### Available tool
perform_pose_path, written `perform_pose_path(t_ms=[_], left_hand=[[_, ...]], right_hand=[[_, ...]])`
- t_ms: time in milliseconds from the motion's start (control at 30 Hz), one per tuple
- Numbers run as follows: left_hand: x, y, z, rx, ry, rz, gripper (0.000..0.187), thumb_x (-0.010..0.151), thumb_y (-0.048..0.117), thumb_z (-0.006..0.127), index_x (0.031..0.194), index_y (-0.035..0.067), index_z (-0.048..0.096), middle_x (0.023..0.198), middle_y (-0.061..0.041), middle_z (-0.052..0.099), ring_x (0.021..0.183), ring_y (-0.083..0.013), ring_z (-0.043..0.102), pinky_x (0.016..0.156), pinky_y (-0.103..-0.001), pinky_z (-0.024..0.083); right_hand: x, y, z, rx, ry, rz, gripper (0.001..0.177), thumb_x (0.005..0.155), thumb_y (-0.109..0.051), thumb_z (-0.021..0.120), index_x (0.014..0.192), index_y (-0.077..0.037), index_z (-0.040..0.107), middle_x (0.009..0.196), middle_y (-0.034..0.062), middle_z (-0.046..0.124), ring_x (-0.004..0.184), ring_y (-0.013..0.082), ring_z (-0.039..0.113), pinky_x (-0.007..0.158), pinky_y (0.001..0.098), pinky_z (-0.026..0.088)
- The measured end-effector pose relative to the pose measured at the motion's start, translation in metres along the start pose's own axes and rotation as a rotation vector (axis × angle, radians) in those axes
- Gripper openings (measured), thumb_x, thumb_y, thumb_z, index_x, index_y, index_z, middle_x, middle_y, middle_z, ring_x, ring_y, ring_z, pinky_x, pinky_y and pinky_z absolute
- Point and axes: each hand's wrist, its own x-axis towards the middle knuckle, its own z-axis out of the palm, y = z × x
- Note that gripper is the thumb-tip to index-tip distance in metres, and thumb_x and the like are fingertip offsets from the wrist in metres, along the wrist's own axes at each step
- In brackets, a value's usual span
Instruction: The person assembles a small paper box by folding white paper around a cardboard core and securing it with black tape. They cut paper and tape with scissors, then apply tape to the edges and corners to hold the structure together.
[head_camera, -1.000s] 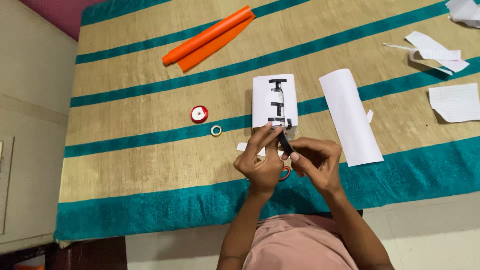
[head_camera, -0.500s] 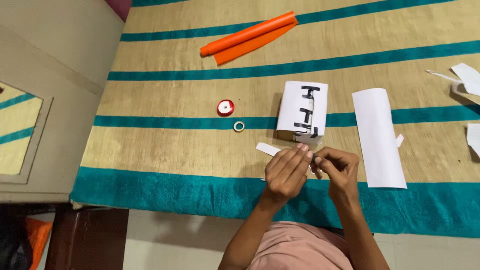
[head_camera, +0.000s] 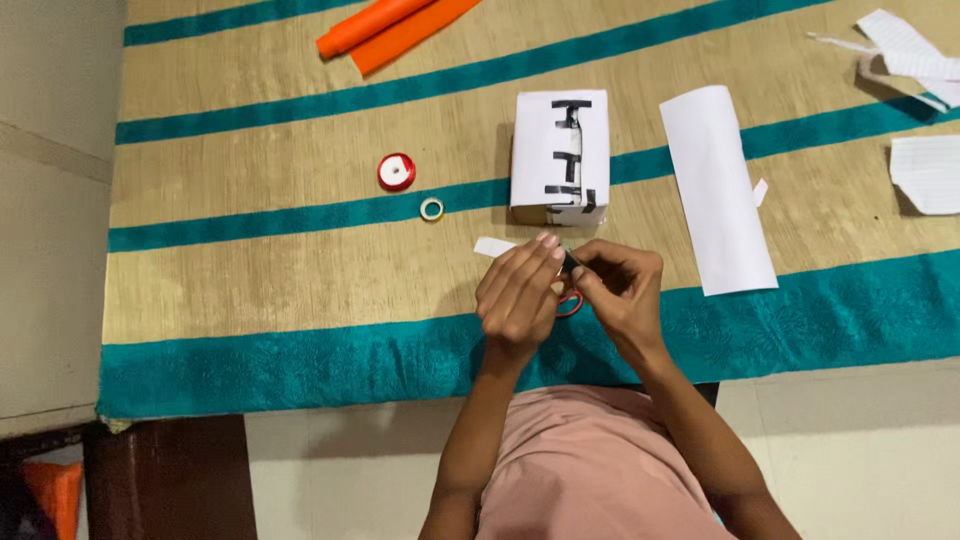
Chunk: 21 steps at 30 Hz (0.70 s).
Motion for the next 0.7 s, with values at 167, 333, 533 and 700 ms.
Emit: perform_pose_path(t_ms=[167, 333, 533, 700], left_hand=[[-0.001, -0.001, 0.002, 0.032, -0.03, 0.04, 0.029, 0.085, -0.012, 0.067, 0.113, -0.006, 0.073, 0.112, -0.019, 0.075, 0.112, -0.0327, 0.074, 0.096, -0.043, 0.061], [-0.002, -0.003, 0.0, 0.037, -0.031, 0.033, 0.028, 0.087, -0.013, 0.066, 0.114, -0.007, 0.073, 0.113, -0.019, 0.074, 0.112, -0.0325, 0.073, 0.097, -0.043, 0.062], [-0.001, -0.005, -0.002, 0.049, -0.002, 0.027, 0.027, 0.087, -0.013, 0.066, 0.112, -0.007, 0.073, 0.112, -0.019, 0.074, 0.111, -0.0324, 0.074, 0.096, -0.043, 0.062], [-0.002, -0.006, -0.001, 0.064, -0.023, 0.029, 0.023, 0.09, -0.009, 0.069, 0.113, -0.005, 0.074, 0.112, -0.018, 0.074, 0.111, -0.0313, 0.074, 0.096, -0.042, 0.062]], right_hand=[[-0.002, 0.007, -0.003, -0.032, 0.023, -0.069, 0.012, 0.09, 0.007, 0.057, 0.091, 0.01, 0.069, 0.083, 0.0074, 0.07, 0.077, 0.0093, 0.067, 0.072, 0.024, 0.057], [-0.006, 0.007, 0.006, -0.127, 0.074, -0.043, 0.014, 0.089, 0.007, 0.056, 0.088, 0.009, 0.07, 0.082, 0.0086, 0.072, 0.074, 0.011, 0.069, 0.071, 0.025, 0.06], [-0.008, -0.01, 0.005, -0.026, -0.029, 0.008, 0.014, 0.092, 0.001, 0.061, 0.098, 0.009, 0.071, 0.087, 0.0094, 0.072, 0.079, 0.0116, 0.067, 0.071, 0.0244, 0.055], [-0.007, -0.009, 0.01, -0.063, 0.008, 0.023, 0.014, 0.092, -0.001, 0.062, 0.095, 0.009, 0.07, 0.084, 0.0109, 0.071, 0.077, 0.0129, 0.069, 0.072, 0.0258, 0.057]])
